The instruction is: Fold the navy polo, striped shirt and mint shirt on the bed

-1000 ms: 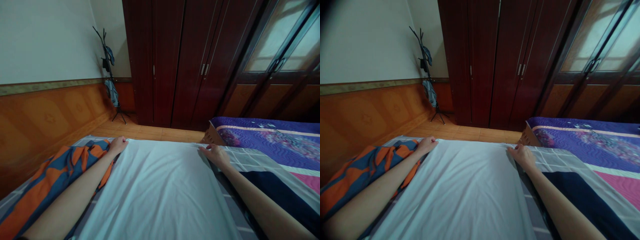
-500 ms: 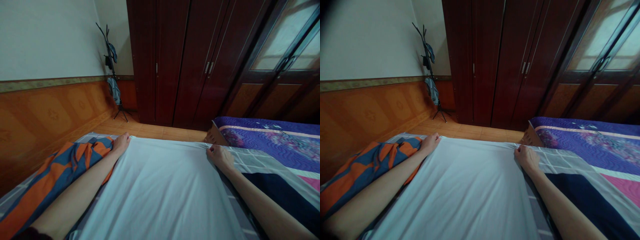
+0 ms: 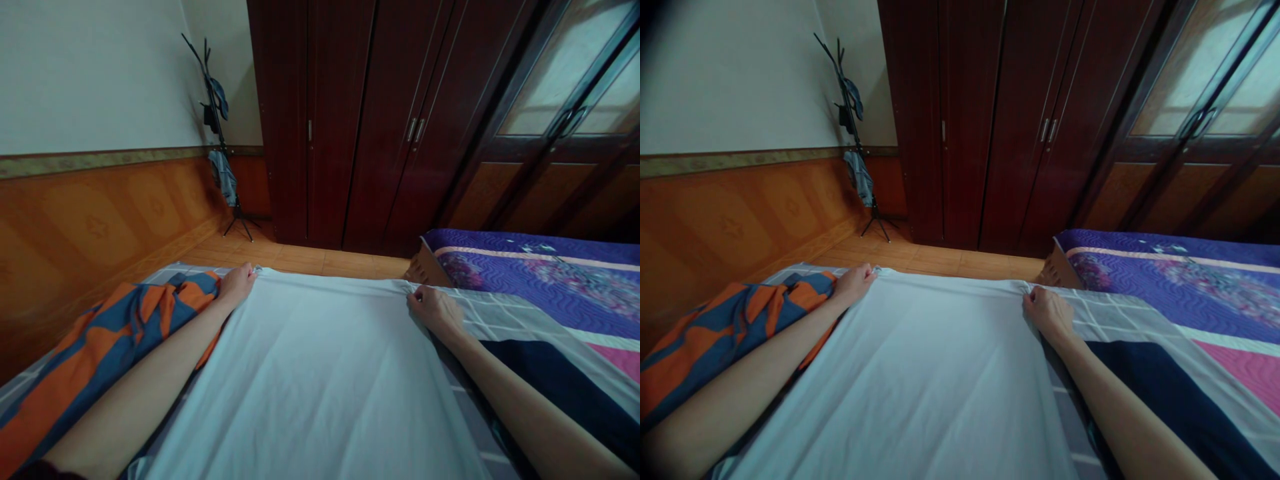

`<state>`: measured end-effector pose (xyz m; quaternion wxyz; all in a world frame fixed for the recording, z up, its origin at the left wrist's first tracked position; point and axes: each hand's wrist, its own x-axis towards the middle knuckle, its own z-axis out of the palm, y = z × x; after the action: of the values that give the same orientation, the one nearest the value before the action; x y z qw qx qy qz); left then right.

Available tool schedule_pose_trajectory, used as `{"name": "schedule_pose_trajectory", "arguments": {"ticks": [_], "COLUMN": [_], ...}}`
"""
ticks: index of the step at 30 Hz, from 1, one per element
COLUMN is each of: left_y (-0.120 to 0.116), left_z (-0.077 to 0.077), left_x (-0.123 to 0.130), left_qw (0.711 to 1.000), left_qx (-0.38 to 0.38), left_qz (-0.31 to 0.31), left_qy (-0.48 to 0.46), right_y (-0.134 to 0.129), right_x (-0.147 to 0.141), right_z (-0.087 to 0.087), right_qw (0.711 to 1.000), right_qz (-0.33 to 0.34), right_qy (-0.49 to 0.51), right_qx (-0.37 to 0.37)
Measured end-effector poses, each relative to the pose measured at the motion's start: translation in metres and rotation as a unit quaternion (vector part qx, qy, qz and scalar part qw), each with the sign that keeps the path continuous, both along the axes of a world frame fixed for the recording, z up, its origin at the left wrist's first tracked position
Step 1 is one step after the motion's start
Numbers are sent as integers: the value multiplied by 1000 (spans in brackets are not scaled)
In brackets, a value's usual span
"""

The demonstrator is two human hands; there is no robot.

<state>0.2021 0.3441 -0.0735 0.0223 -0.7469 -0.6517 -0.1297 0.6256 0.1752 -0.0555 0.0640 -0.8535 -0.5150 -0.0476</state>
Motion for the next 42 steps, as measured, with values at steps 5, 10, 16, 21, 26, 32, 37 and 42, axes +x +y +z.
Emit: {"name": "schedule_pose_trajectory", "arguments": {"ticks": [5,10,16,21,26,32,37,42], "left_y": [-22,-37,-32,-25,-21,-57,-123,-149], "left_z": [13,10,-8,-12,-10,7,9,6], "left_x": [13,31,27,20,16,17,-29,-91], "left_qw": [996,963,955,967,981,975,958,962], "left_qx": [56,8,-60,-117,-110,-66,-61,-29], "left_qz": [-76,-269,-286,-220,-151,-200,-240,-208], "left_qy": [-1,26,48,53,50,71,147,172], "right_y": [-10,-10,-7,-4,-6,-4,-1,2], "right_x": [-22,-49,-40,-30,-25,-20,-18,-15], "right_z": [5,-9,-23,-27,-30,-35,-37,-40], "right_qw": [991,939,956,969,969,962,959,957], "right_qz": [117,336,282,232,229,255,262,264], "right_qy": [-49,-59,-79,-78,-85,-89,-101,-114], "right_qx": [50,41,31,28,35,40,40,36]}}
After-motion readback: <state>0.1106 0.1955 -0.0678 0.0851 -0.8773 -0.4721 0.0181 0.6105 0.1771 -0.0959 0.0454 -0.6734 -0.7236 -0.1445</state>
